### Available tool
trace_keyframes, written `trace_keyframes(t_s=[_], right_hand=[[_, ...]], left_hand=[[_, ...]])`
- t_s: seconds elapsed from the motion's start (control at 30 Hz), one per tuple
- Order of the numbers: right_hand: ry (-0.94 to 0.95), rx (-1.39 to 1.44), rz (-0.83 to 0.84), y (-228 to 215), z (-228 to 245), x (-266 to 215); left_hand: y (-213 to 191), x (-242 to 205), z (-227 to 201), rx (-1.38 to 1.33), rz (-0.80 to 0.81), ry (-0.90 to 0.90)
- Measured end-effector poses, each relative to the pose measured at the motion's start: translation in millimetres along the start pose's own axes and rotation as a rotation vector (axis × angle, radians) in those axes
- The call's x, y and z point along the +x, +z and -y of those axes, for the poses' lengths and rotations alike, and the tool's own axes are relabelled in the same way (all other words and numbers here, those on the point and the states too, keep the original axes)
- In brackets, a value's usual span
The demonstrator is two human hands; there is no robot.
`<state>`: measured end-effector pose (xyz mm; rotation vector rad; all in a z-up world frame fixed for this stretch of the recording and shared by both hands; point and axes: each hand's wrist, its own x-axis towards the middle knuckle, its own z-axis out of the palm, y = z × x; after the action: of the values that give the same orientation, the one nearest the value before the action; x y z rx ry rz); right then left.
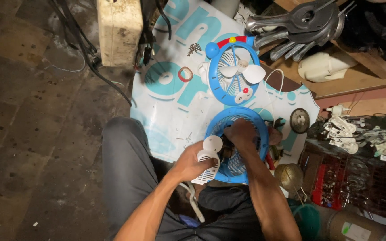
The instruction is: The person assembles a small blue electric fan by hand. They place the motor into the blue fan cage, attach the white control box to the side, and secure the white fan blades onto the motor shaft.
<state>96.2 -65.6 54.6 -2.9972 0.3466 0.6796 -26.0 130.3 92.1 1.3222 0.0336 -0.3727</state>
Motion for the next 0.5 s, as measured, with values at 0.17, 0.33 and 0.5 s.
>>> trace_keyframes(t_s=[0.17, 0.33, 0.5], right_hand=[[0.008, -0.02, 0.023, -3.9, 1.2, -1.7], [0.002, 0.025, 0.036, -26.4, 12.2, -19.2], [0.011, 0.079, 0.035, -6.7, -9.1, -2.9]], left_hand=[[1.0, -2.1, -5.0, 0.007, -0.023, 0.012], [1.6, 0.5, 6.0, -0.009, -0.024, -0.008], [2.4, -0.4, 3.1, -0.009, -0.023, 0.0]])
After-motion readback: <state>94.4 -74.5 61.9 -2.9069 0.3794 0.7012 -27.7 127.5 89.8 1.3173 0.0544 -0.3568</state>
